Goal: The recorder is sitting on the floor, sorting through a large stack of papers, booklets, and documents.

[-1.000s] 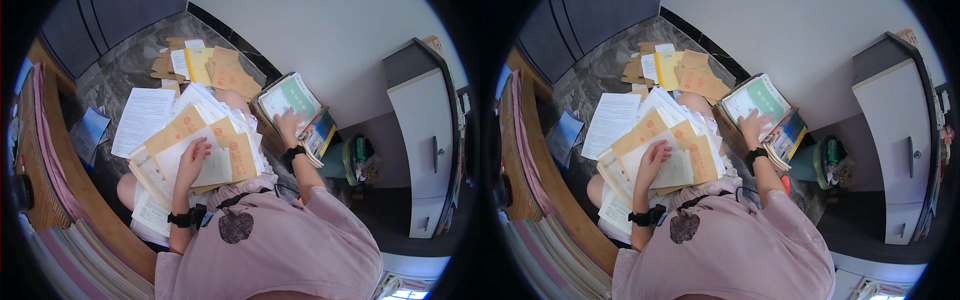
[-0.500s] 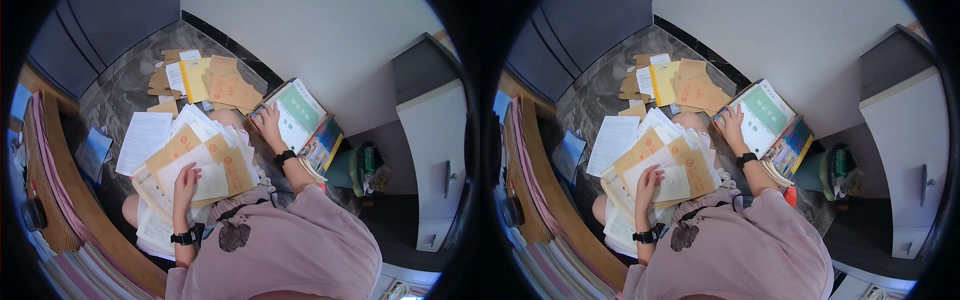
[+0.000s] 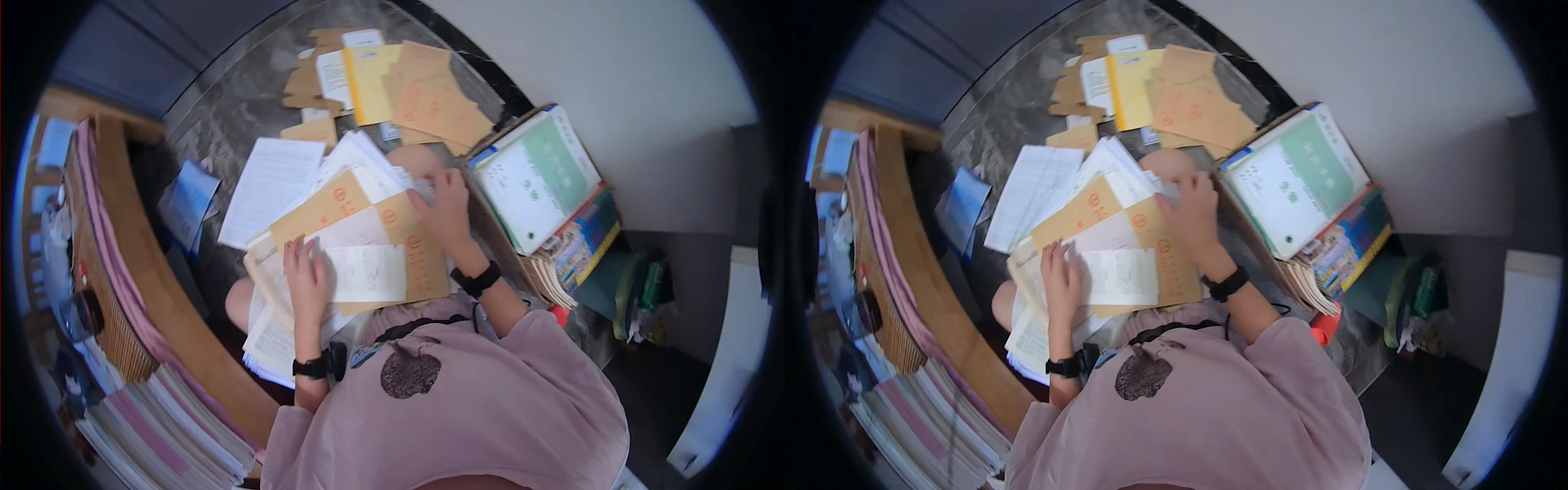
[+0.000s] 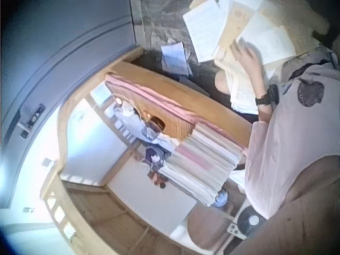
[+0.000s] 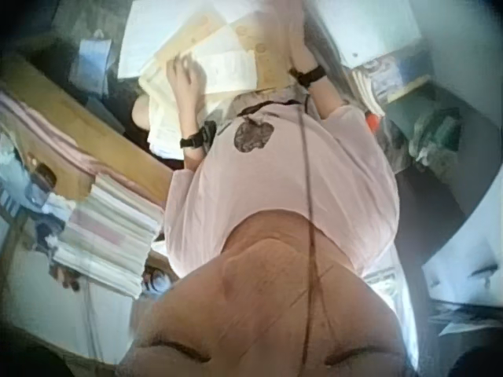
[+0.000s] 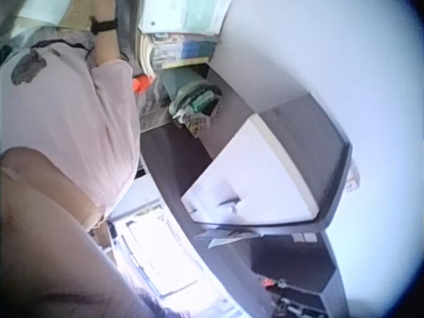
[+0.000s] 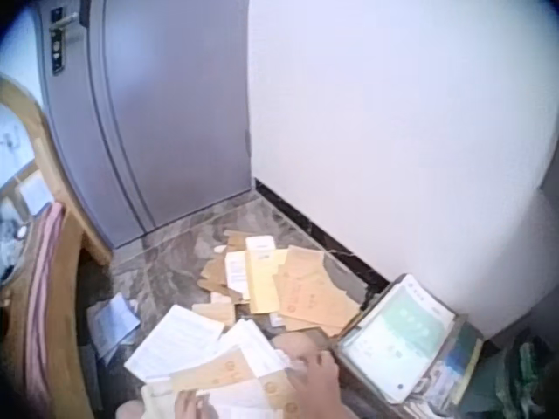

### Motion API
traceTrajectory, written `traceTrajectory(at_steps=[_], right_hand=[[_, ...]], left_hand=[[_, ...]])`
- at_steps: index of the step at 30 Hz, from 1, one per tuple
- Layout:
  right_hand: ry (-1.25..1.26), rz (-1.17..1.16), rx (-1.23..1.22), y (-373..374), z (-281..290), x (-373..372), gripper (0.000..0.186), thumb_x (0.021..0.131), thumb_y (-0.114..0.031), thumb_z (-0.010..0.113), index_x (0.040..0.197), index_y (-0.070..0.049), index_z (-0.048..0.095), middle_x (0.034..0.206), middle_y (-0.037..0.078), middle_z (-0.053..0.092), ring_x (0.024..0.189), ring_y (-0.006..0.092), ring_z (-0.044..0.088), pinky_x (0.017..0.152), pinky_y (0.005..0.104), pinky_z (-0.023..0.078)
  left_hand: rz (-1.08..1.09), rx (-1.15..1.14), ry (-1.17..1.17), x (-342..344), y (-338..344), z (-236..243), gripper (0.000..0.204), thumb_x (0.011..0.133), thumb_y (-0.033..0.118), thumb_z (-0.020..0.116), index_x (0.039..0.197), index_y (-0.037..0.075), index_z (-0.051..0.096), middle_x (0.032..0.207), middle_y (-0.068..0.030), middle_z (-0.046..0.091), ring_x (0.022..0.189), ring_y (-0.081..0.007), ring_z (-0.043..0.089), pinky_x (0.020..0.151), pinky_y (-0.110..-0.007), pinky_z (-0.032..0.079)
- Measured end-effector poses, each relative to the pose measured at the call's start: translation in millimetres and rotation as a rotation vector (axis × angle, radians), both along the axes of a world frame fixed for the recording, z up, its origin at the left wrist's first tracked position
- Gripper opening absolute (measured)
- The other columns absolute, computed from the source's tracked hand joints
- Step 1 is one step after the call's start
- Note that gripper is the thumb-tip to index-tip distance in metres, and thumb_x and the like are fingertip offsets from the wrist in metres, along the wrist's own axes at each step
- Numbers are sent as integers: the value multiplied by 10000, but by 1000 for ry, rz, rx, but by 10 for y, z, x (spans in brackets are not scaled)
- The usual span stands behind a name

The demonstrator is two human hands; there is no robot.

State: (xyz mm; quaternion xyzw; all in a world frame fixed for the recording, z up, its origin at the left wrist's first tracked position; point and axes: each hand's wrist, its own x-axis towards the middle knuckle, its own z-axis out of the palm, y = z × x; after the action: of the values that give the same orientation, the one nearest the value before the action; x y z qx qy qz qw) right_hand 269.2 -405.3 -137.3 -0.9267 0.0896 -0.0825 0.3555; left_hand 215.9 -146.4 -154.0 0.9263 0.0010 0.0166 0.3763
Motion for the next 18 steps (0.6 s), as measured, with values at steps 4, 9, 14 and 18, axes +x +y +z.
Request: traceTrajectory(at_steps=[4, 9, 14, 18], right_hand=[[-46, 35, 25, -106, -203, -63, 396, 706, -160, 660, 1033, -15, 489, 957, 165, 470, 910, 340, 459, 793, 390, 381], [-48, 97, 72, -88, -38, -100, 356, 698, -147, 656, 1012, -33, 533, 970, 149, 470, 930, 325, 459, 801, 390, 379], [-67, 224, -132, -27, -47, -143, 246, 684, -112, 646, 910, -31, 591, 1038, 148, 469, 985, 322, 439, 824, 424, 364], [-90, 247, -101, -26, -61, -138, 243, 684, -116, 638, 904, -22, 598, 1118, 173, 445, 1066, 351, 400, 886, 438, 329]], left_hand=[[-43, 180, 2, -61, 80, -132, 386, 799, 157, 547, 1136, -16, 473, 1278, -302, 310, 1199, -476, 264, 996, -485, 240], [-139, 306, 21, -146, 123, -146, 433, 787, 212, 577, 1148, 0, 468, 1339, -248, 280, 1242, -417, 252, 1016, -504, 185], [-205, 382, 20, -211, 2, -14, 433, 777, 247, 588, 1128, 11, 496, 1288, -200, 364, 1223, -376, 298, 997, -572, 154], [-298, 269, 164, -161, 5, 204, 382, 784, 244, 583, 1096, 35, 516, 1145, -153, 467, 1146, -309, 394, 974, -571, 195]])
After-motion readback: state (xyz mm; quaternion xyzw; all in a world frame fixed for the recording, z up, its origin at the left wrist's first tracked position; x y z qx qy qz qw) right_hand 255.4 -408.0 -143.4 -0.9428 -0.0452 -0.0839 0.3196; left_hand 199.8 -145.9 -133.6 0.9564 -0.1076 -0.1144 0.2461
